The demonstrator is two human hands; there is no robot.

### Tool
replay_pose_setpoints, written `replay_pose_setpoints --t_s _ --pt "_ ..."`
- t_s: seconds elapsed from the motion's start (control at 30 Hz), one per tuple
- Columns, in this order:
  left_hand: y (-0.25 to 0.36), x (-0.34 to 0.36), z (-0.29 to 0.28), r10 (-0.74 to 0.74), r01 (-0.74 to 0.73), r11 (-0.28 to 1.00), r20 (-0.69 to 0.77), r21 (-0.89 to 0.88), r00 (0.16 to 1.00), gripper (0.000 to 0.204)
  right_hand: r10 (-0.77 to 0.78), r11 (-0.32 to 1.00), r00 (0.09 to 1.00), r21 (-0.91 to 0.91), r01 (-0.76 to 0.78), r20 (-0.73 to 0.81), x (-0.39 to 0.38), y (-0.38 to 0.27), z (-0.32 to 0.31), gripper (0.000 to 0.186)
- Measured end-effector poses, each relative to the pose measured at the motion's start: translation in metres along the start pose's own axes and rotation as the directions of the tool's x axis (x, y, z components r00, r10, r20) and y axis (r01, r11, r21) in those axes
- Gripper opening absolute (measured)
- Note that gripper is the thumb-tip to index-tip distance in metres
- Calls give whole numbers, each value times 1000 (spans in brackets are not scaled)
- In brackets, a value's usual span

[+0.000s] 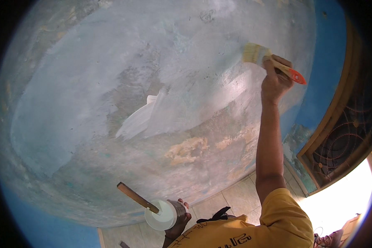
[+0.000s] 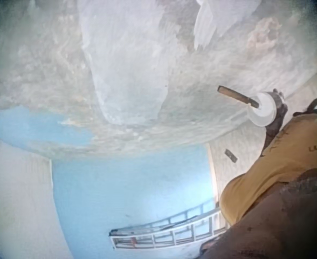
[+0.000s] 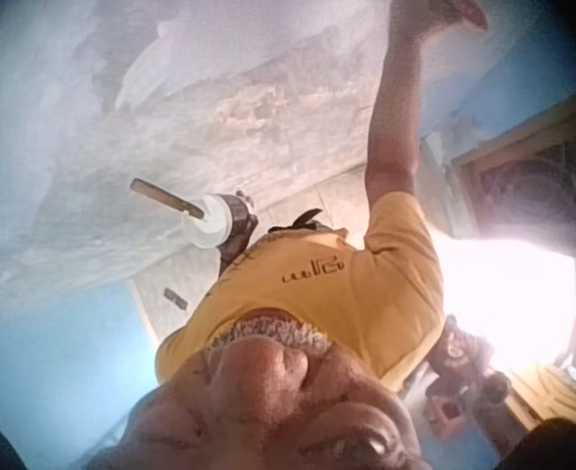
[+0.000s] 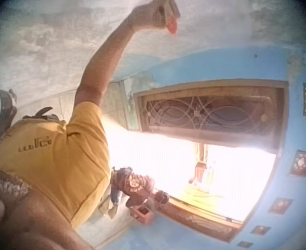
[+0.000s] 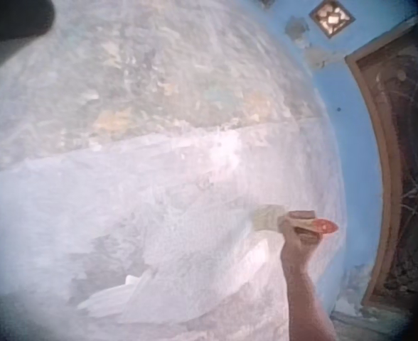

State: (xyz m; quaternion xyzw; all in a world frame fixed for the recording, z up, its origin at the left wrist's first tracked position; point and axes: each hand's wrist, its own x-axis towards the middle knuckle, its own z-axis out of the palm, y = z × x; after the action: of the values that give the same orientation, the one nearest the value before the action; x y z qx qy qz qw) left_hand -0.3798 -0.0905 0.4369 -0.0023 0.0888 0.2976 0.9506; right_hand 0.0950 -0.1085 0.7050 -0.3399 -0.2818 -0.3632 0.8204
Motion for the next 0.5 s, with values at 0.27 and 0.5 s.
replay_pose_setpoints --t_s 0.27,0.5 --pt "7 -2 -15 -55 55 986 3 -159 998 50 -527 748 663 -80 659 532 -64 -67 85 13" --pt "3 3 -32 70 -67 965 -3 255 998 51 -504 858 591 442 261 630 -27 -70 94 11"
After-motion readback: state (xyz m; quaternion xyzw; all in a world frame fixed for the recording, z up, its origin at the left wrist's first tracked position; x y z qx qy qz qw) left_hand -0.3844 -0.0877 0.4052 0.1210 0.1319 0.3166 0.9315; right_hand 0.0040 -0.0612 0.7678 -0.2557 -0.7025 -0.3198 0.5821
